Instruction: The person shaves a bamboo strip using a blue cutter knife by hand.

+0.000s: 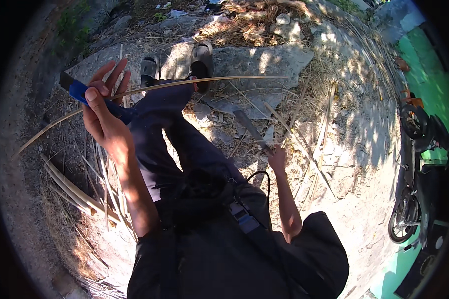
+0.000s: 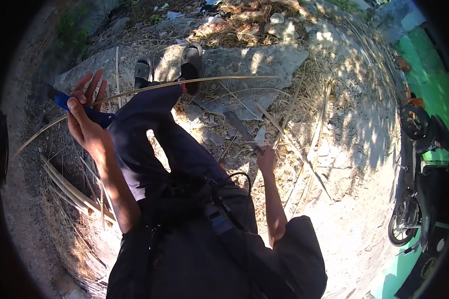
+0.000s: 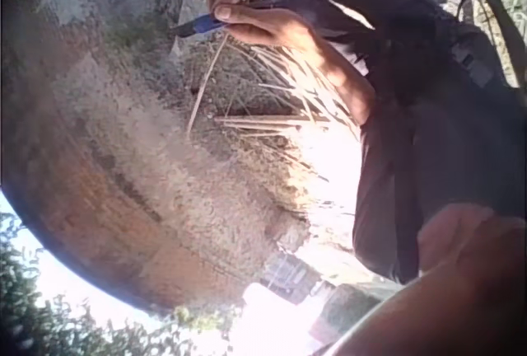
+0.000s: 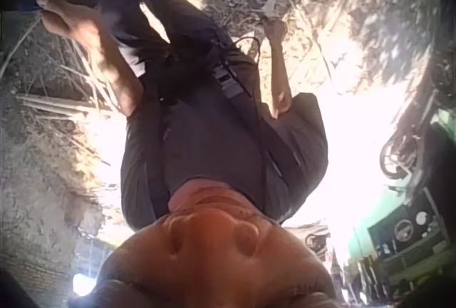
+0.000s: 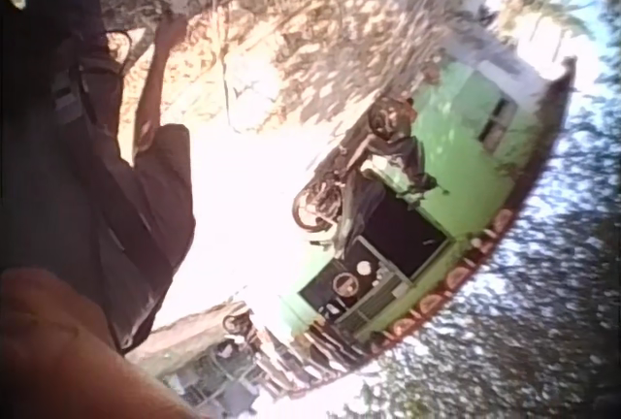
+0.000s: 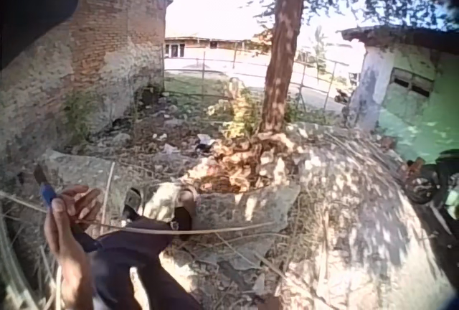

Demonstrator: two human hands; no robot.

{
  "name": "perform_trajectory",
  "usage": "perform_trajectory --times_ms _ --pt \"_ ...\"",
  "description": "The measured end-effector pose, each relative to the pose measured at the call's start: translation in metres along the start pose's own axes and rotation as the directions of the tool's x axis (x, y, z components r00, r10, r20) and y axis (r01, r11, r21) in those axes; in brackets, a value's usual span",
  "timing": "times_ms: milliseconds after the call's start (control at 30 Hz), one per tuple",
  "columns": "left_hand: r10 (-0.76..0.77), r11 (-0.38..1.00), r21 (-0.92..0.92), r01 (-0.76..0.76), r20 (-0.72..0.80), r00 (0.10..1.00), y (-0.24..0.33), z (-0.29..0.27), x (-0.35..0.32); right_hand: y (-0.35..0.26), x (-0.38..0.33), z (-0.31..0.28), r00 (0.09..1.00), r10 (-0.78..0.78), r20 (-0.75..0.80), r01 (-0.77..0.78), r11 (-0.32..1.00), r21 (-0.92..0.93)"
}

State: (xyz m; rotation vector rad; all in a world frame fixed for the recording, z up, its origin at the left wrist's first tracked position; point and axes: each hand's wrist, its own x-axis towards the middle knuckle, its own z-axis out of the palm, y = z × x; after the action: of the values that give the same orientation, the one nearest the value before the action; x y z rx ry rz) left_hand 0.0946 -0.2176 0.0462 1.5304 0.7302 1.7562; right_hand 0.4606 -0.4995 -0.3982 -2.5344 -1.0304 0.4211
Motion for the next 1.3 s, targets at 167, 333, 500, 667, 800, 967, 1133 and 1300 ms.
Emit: perform_trajectory --times_ms 167,333,500,667,800,967,1133,1300 --pt "-0.006 1.0 0.021 0.005 0.042 0.999 -0.004 0.014 0.0 -0.003 -0.02 0.027 0.992 0.074 0.099 -0.061 0.989 -0.136" --pt "0.001 1.0 0.015 -0.003 0.087 0.996 -0.016 0.032 -0.004 0.025 0.007 0.057 0.979 0.159 0.126 -0.117 0.949 -0.294" --pt "0.002 0.999 0.033 -0.003 0.031 1.0 -0.009 0.008 -0.006 -0.003 0.016 0.06 0.95 0.23 0.21 -0.158 0.937 -0.313" --pt "0.003 0.999 0.052 -0.002 -0.021 1.0 -0.015 -0.032 -0.005 0.015 0.002 0.072 0.97 0.213 0.12 -0.172 0.943 -0.286" --pt "-0.036 0.999 -0.004 0.036 -0.094 0.995 -0.011 -0.068 -0.013 0.019 -0.004 0.076 0.957 0.174 0.231 -0.094 0.943 -0.321" --pt "-0.095 0.983 -0.16 0.088 -0.035 0.995 -0.015 -0.089 -0.031 0.009 -0.016 0.098 0.894 0.144 0.425 0.04 0.918 -0.395" --pt "0.008 0.939 -0.342 0.029 0.105 0.994 -0.004 -0.07 -0.022 0.167 0.074 0.1 0.934 0.111 0.339 0.096 0.837 -0.539" --pt "0.071 0.976 -0.216 -0.027 0.199 0.977 0.015 -0.096 -0.032 0.088 0.035 0.125 0.996 -0.02 0.091 -0.006 0.962 0.273"
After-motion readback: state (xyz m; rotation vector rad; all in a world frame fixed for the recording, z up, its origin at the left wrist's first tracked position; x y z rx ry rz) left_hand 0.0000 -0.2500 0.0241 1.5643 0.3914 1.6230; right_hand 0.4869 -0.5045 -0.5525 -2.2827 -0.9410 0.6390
